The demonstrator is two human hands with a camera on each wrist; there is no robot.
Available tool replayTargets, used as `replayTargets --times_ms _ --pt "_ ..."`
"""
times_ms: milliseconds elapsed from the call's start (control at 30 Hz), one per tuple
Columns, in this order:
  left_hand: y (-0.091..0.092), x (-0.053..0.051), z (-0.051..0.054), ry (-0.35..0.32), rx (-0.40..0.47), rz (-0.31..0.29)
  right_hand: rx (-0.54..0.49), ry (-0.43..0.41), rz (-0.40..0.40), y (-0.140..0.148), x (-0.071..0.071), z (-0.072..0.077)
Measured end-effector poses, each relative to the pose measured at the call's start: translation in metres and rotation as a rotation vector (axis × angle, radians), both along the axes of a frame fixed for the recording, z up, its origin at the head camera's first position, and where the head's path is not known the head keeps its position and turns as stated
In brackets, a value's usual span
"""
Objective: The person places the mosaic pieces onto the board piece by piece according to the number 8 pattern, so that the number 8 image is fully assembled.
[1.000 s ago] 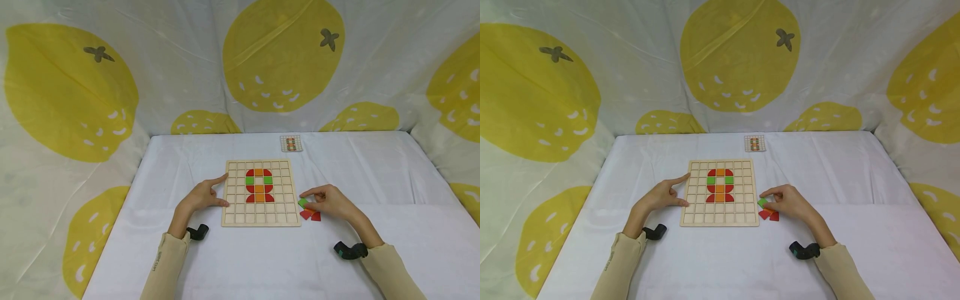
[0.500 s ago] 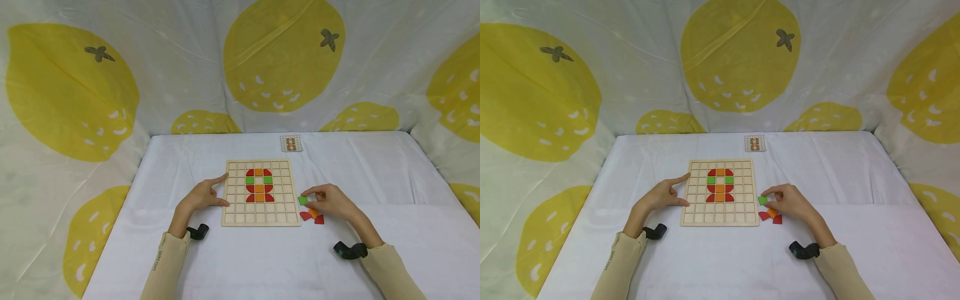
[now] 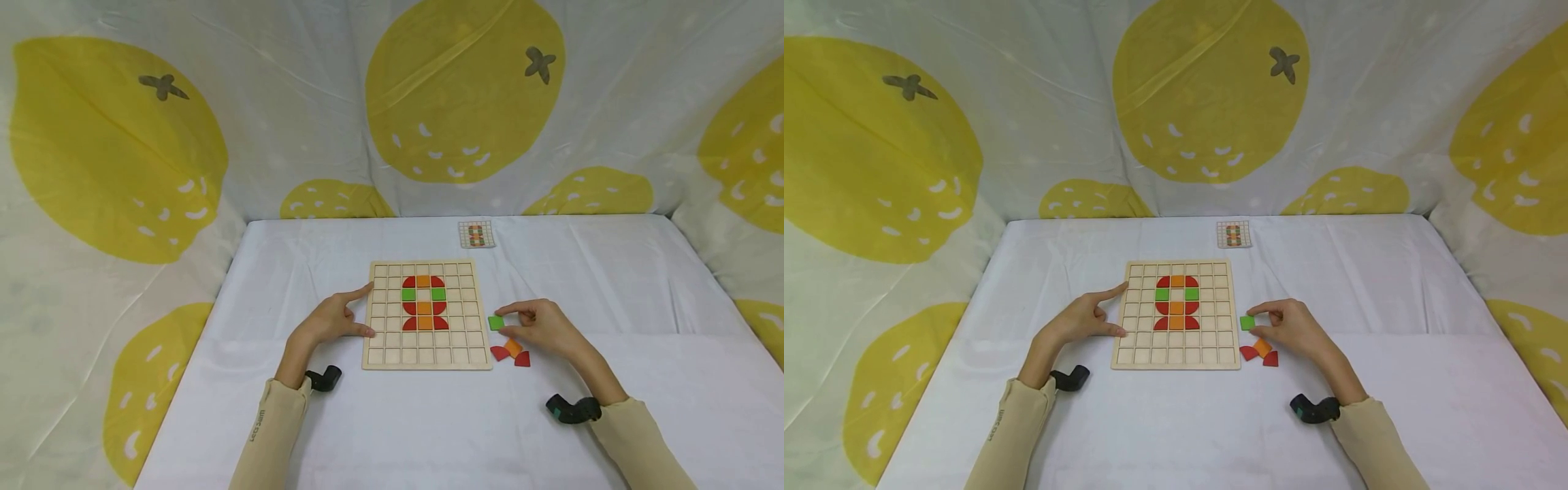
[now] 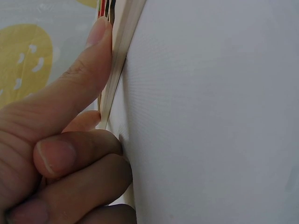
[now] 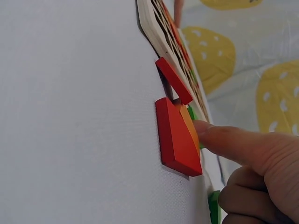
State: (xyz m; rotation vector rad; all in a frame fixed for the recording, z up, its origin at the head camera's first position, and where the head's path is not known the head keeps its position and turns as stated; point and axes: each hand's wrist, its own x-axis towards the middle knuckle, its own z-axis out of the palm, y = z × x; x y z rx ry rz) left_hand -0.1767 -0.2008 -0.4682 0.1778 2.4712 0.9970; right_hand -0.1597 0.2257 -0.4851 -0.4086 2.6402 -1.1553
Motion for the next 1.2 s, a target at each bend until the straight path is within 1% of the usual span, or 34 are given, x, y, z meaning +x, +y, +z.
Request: replayTargets --times_ms 300,533,667,733,900,1033,1133,1200 --pt "-0.002 0.001 0.000 0.006 0.000 0.001 -0.005 0.011 -0.020 0.000 -0.002 -0.004" --pt "-0.002 0.001 0.000 0.001 -0.003 0.005 0.009 0.071 -0.086 -0.005 -0.003 -0.002" --pt "-0.003 0.001 0.000 0.006 0.001 -0.001 -0.003 0.065 -0.103 -0.016 -0.001 0.000" --pt "-0.003 0.001 -0.001 0.004 0.006 0.000 -0.010 0.057 -0.090 -0.023 0.001 0.001" --pt "-0.004 0.001 -0.002 0.011 0.007 -0.007 -0.047 0.049 -0.012 -0.044 0.007 0.002" --pt "-0.004 0.000 -0.003 0.019 0.007 -0.011 -0.090 -0.003 0.038 -0.062 0.012 0.002" --pt "-0.003 -0.001 -0.003 0.021 0.012 -0.016 -0.106 -0.033 0.055 -0.072 0.014 0.001" --pt "-0.002 -0.001 -0.003 0.021 0.014 -0.016 -0.103 -0.039 0.064 -0.077 0.015 0.001"
